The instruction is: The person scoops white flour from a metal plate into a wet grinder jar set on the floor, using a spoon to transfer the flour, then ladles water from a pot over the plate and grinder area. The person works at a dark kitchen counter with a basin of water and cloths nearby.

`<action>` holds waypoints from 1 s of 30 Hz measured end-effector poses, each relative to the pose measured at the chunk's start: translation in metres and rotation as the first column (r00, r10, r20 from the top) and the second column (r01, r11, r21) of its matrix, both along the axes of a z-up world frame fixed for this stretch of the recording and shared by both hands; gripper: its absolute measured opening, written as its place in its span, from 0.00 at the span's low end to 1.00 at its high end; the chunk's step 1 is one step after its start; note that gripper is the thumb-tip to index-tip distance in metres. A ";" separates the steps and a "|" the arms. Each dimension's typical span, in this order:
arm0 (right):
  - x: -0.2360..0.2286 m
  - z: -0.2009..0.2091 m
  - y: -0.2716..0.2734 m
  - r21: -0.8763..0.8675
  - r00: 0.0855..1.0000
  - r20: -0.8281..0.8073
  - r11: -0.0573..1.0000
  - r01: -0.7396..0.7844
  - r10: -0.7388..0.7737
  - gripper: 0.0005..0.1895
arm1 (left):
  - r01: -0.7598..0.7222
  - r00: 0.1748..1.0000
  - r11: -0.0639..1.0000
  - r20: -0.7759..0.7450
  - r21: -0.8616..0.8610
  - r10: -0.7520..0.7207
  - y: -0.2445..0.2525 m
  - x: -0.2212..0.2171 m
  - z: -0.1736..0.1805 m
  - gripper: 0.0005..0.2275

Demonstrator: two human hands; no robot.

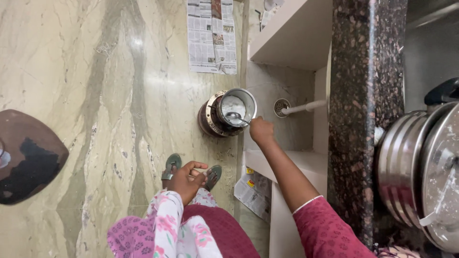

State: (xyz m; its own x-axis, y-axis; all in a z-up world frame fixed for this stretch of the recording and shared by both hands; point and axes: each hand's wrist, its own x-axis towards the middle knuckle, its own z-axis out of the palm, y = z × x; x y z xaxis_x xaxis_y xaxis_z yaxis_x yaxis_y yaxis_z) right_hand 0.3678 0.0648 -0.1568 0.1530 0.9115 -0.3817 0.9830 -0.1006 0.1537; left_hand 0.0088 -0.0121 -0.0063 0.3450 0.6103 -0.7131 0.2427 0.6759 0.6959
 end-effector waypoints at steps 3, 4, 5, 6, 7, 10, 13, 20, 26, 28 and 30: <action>0.003 0.015 0.005 0.047 1.000 -0.023 0.999 0.000 0.001 0.12 | 0.010 0.995 1.000 -0.099 -0.027 -0.013 0.007 -0.002 0.013 0.13; 0.000 0.025 0.010 0.048 1.000 -0.025 0.999 -0.007 0.008 0.12 | 0.003 0.995 1.000 -0.101 -0.026 -0.006 0.006 -0.004 0.007 0.13; -0.002 0.036 0.010 0.057 1.000 -0.001 0.998 -0.027 0.027 0.12 | 0.002 0.998 1.000 -0.070 -0.013 -0.002 0.003 -0.005 0.002 0.13; -0.003 0.046 0.009 0.066 0.999 0.023 0.997 -0.048 0.047 0.12 | 0.000 0.999 1.000 -0.039 0.000 0.000 0.000 -0.006 -0.004 0.14; -0.005 0.049 0.011 0.063 0.999 0.025 0.997 -0.047 0.046 0.12 | 0.001 0.999 1.000 -0.036 -0.003 -0.001 0.001 -0.005 -0.002 0.14; -0.007 0.047 0.017 0.026 0.989 0.120 0.995 -0.093 0.090 0.12 | 0.010 1.000 1.000 0.012 0.002 -0.010 0.009 -0.003 0.008 0.13; -0.010 0.027 0.014 0.013 0.985 0.141 0.995 -0.100 0.098 0.12 | 0.069 0.996 0.997 -0.050 -0.019 -0.070 0.012 -0.002 0.015 0.13; -0.002 0.019 0.003 -0.053 0.999 0.045 0.998 -0.014 0.017 0.13 | 0.049 0.996 0.999 -0.078 -0.013 -0.050 0.016 -0.004 0.013 0.13; -0.001 0.051 0.007 0.024 0.999 0.004 0.998 0.052 -0.052 0.14 | 0.047 0.998 0.998 -0.034 -0.031 -0.048 0.015 -0.007 0.011 0.13; -0.003 0.052 0.009 0.051 0.998 0.016 0.997 0.061 -0.061 0.14 | 0.054 0.998 0.997 -0.034 -0.048 -0.056 0.017 -0.005 0.011 0.12; -0.002 0.040 0.008 0.037 0.998 0.061 0.999 0.025 -0.027 0.13 | 0.065 0.997 0.998 -0.033 -0.011 -0.066 0.016 -0.004 0.005 0.14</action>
State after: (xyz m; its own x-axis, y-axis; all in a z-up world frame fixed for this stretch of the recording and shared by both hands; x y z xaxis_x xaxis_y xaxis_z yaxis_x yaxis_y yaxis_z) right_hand 0.3656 0.0726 -0.1167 0.1991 0.9201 -0.3373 0.9687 -0.1328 0.2095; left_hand 0.0048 0.0036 -0.0013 0.3597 0.5798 -0.7310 0.3098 0.6648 0.6797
